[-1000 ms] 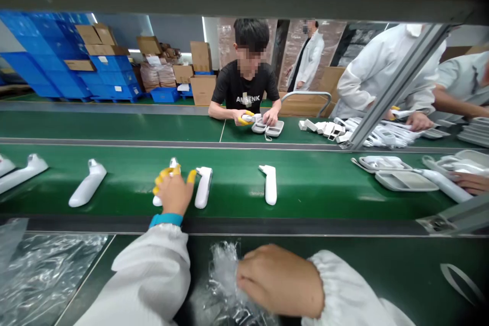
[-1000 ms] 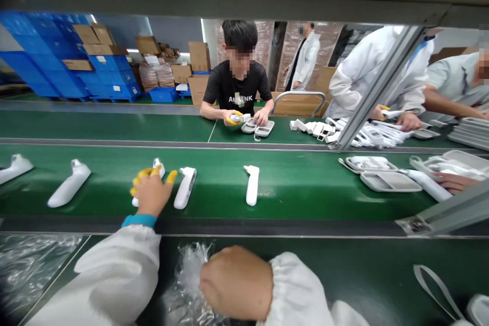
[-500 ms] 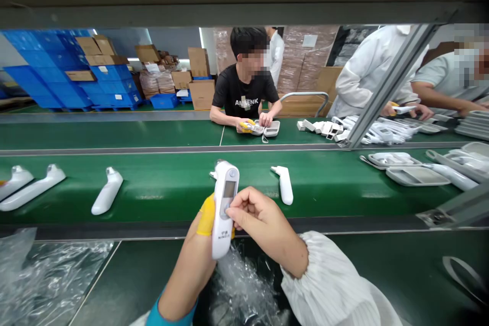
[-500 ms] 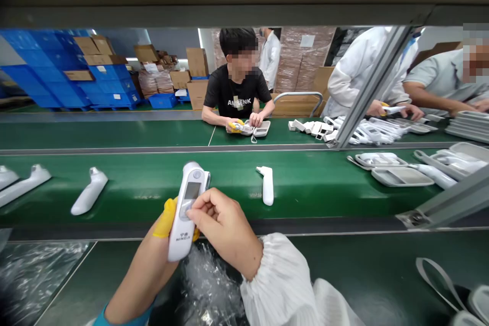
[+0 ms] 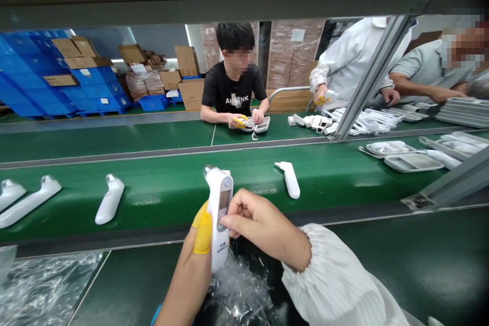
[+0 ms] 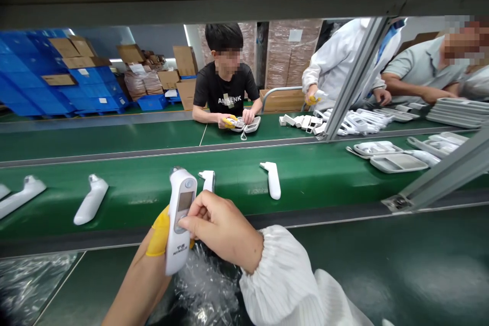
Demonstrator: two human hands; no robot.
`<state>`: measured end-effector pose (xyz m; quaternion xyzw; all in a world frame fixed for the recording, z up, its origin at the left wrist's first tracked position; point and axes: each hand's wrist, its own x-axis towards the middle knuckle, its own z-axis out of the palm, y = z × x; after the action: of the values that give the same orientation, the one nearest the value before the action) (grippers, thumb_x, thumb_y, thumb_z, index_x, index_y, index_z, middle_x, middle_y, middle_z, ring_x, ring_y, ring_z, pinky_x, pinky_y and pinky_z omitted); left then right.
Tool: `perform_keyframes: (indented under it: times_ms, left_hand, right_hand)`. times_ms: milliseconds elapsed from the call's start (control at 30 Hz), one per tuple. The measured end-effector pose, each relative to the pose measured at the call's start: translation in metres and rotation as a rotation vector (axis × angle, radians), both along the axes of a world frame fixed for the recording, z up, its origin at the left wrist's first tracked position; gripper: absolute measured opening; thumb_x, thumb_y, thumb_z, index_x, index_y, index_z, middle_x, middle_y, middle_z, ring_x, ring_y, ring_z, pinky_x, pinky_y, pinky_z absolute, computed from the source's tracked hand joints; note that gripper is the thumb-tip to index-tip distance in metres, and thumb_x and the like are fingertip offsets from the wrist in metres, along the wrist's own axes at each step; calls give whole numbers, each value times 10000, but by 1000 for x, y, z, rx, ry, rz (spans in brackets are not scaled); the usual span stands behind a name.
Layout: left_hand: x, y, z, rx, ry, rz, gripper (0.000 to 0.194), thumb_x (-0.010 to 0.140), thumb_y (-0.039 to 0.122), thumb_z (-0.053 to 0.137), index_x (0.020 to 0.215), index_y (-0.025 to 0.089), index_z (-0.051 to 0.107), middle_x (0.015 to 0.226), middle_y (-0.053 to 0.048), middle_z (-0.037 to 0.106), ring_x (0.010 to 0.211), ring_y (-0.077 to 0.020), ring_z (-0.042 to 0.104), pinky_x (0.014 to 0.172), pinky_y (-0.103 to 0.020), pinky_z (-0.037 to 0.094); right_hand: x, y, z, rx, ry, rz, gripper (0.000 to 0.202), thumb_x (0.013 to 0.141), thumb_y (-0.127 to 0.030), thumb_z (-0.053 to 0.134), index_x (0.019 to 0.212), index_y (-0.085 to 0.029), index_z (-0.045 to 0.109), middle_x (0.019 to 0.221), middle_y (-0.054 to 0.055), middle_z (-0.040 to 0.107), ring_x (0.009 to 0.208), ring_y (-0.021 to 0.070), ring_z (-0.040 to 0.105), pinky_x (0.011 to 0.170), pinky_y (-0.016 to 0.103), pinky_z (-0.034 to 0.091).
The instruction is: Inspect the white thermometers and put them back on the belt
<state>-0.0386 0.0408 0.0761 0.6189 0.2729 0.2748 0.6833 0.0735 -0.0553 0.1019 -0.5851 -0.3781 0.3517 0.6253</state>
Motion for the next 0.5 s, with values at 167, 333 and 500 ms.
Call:
perform_keyframes:
  times_ms: [167, 333, 500]
  left_hand:
    - [1, 2, -4, 7, -26, -9, 531, 827, 521, 608, 1274, 234, 596, 1196, -87, 663, 1139, -284, 576, 987, -378, 428]
    - [-1, 5, -9, 1, 0, -10, 538, 840, 528, 588, 1298, 246, 577, 1209, -82, 657, 1143, -284, 574, 983, -383, 433]
    - [0, 4, 0, 88, 41, 74, 545, 866, 547, 535, 1314, 238, 567, 1265, -89, 627, 1244, -297, 505, 1056, -411, 379]
  right_hand:
    - [-4, 3, -1, -4, -18, -65, 299, 752, -316, 734, 742, -203, 457, 641, -66, 550, 613, 99, 544, 572, 224, 409]
    - [0, 4, -4, -11, 10, -18, 238, 803, -302, 677, 759, -201, 466, 645, -48, 584, 643, 117, 597, 619, 243, 465]
    - [-5, 0, 0, -23, -190, -33, 40, 876, -214, 515, 838, -201, 509, 796, -9, 606, 756, 129, 619, 699, 264, 487]
